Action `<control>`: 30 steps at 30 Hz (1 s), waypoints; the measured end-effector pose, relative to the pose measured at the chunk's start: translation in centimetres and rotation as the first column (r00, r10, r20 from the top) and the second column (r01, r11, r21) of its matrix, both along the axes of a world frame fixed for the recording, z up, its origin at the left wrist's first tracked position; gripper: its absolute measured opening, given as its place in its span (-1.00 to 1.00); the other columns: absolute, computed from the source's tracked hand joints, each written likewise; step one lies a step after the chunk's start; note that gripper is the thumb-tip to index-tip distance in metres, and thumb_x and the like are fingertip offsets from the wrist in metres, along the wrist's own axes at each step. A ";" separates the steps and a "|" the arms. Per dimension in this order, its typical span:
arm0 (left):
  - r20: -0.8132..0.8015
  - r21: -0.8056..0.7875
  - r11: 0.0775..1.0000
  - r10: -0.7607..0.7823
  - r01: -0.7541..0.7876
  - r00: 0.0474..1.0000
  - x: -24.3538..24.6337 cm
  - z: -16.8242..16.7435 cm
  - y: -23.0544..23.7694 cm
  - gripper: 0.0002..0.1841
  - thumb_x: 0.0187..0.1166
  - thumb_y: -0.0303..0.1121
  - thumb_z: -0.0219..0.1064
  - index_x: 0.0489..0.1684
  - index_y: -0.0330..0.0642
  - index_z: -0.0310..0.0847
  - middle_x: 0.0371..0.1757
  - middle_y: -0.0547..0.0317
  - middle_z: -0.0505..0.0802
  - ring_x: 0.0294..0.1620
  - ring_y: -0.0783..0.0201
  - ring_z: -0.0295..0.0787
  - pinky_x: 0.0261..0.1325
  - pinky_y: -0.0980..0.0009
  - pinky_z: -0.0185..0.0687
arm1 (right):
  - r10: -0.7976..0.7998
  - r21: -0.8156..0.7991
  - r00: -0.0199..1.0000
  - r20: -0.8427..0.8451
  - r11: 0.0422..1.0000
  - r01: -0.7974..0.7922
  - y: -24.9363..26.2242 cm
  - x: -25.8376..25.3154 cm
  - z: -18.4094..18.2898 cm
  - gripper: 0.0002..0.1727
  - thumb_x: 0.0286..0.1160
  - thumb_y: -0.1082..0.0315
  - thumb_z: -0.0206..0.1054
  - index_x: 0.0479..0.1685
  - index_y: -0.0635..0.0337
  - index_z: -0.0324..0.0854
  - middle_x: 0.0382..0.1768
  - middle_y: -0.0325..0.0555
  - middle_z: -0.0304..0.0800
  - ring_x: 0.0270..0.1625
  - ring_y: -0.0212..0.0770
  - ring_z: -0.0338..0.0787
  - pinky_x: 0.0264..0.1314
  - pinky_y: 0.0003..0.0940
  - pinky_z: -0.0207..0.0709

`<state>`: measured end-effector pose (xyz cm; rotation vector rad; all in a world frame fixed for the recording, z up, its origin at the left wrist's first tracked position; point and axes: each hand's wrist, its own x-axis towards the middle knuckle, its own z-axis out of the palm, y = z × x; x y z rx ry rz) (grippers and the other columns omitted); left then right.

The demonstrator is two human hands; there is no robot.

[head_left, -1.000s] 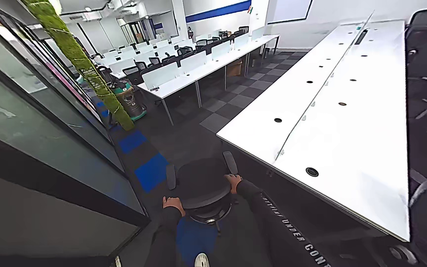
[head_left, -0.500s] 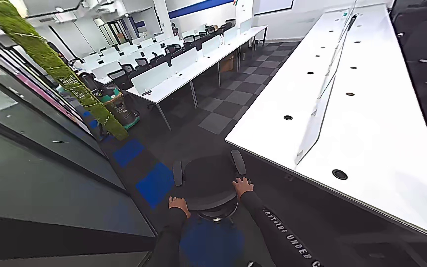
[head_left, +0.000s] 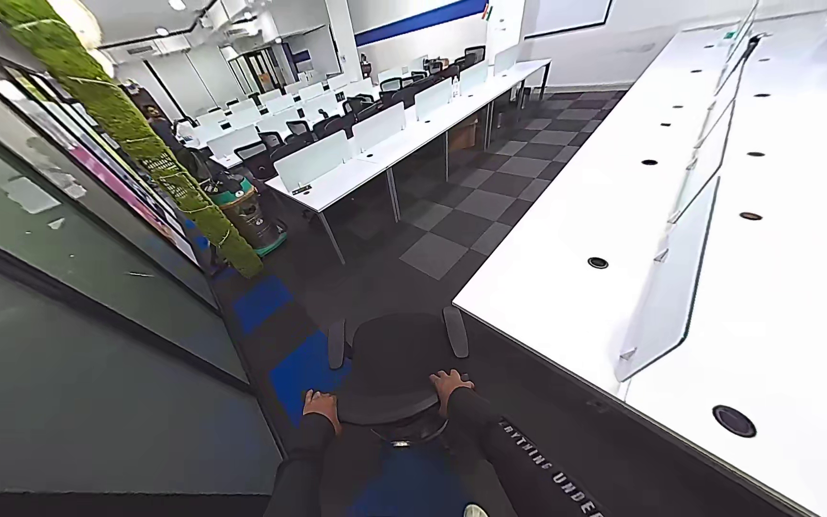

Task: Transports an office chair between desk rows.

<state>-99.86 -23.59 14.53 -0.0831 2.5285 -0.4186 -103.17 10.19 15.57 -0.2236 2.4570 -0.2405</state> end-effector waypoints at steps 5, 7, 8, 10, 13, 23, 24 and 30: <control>-0.001 -0.007 1.000 -0.010 0.010 1.000 -3.5 -0.1 -2.8 -0.11 0.00 0.17 0.59 0.51 0.01 0.64 0.51 0.06 0.76 0.67 -0.06 0.52 0.86 -0.20 0.00 | 0.055 -0.010 0.996 -0.071 0.998 -0.056 -0.3 -3.0 -1.3 -0.15 0.09 0.27 0.70 0.60 -0.04 0.54 0.66 0.03 0.51 0.73 0.33 0.36 0.34 0.56 0.49; 0.000 -0.011 0.999 -0.030 0.030 1.000 -5.3 -0.4 -4.4 -0.10 0.00 0.16 0.60 0.52 0.00 0.64 0.52 0.05 0.76 0.68 -0.06 0.51 0.87 -0.20 0.00 | 0.048 -0.016 0.992 -0.116 0.999 -0.050 -1.4 -3.8 -2.1 -0.34 0.26 0.31 0.58 0.50 0.02 0.63 0.60 0.02 0.59 0.71 0.30 0.42 0.33 0.51 0.54; 0.004 -0.019 0.999 -0.042 0.042 0.999 -6.3 -0.5 -5.2 -0.10 -0.01 0.17 0.60 0.52 0.00 0.64 0.52 0.06 0.75 0.68 -0.06 0.50 0.87 -0.19 0.01 | 0.043 -0.015 0.992 -0.122 0.999 -0.045 -2.1 -4.2 -2.1 -0.36 0.27 0.32 0.57 0.49 0.02 0.64 0.59 0.00 0.61 0.70 0.29 0.44 0.32 0.49 0.56; -0.005 -0.041 0.996 -0.077 0.076 0.997 -8.8 -0.4 -7.0 -0.11 -0.03 0.20 0.59 0.48 0.02 0.67 0.49 0.09 0.78 0.66 -0.04 0.54 0.86 -0.18 0.05 | 0.027 -0.015 0.992 -0.125 0.999 -0.029 -3.8 -5.6 -1.6 -0.35 0.19 0.34 0.60 0.44 0.02 0.66 0.54 -0.01 0.66 0.67 0.28 0.47 0.30 0.48 0.57; -0.007 -0.044 0.992 -0.117 0.116 0.993 -12.7 -0.6 -9.9 -0.10 -0.02 0.22 0.58 0.50 0.05 0.66 0.49 0.12 0.78 0.65 -0.03 0.54 0.85 -0.17 0.08 | 0.007 -0.014 0.993 -0.115 1.000 -0.008 -6.6 -8.5 -1.4 -0.36 0.16 0.34 0.61 0.40 0.04 0.68 0.49 0.00 0.69 0.64 0.27 0.49 0.27 0.46 0.57; -0.076 0.073 0.965 -0.246 0.251 0.966 -29.2 0.2 -19.7 -0.19 0.03 0.10 0.57 0.50 0.15 0.67 0.53 0.27 0.76 0.73 -0.02 0.42 0.87 -0.28 -0.13 | -0.180 -0.012 0.972 -0.152 0.984 0.180 -17.3 -19.3 -1.9 -0.45 0.13 0.30 0.61 0.25 0.12 0.74 0.37 0.04 0.76 0.57 0.22 0.56 0.40 0.38 0.51; -0.086 0.093 0.961 -0.253 0.261 0.964 -30.7 0.3 -20.6 -0.21 0.06 0.07 0.57 0.51 0.16 0.67 0.54 0.30 0.75 0.74 0.00 0.41 0.88 -0.28 -0.16 | -0.201 -0.008 0.969 -0.143 0.979 0.202 -18.4 -20.4 -2.0 -0.45 0.14 0.29 0.62 0.26 0.12 0.74 0.38 0.04 0.75 0.58 0.22 0.55 0.42 0.38 0.50; -0.098 0.122 0.928 -0.341 0.351 0.935 -40.9 1.3 -22.0 -0.26 0.12 0.02 0.56 0.49 0.17 0.68 0.53 0.30 0.76 0.73 0.03 0.43 0.88 -0.31 -0.24 | -0.322 0.016 0.936 -0.144 0.945 0.327 -21.4 -27.1 -1.2 -0.46 0.13 0.28 0.62 0.25 0.10 0.76 0.41 0.03 0.74 0.62 0.22 0.52 0.41 0.36 0.52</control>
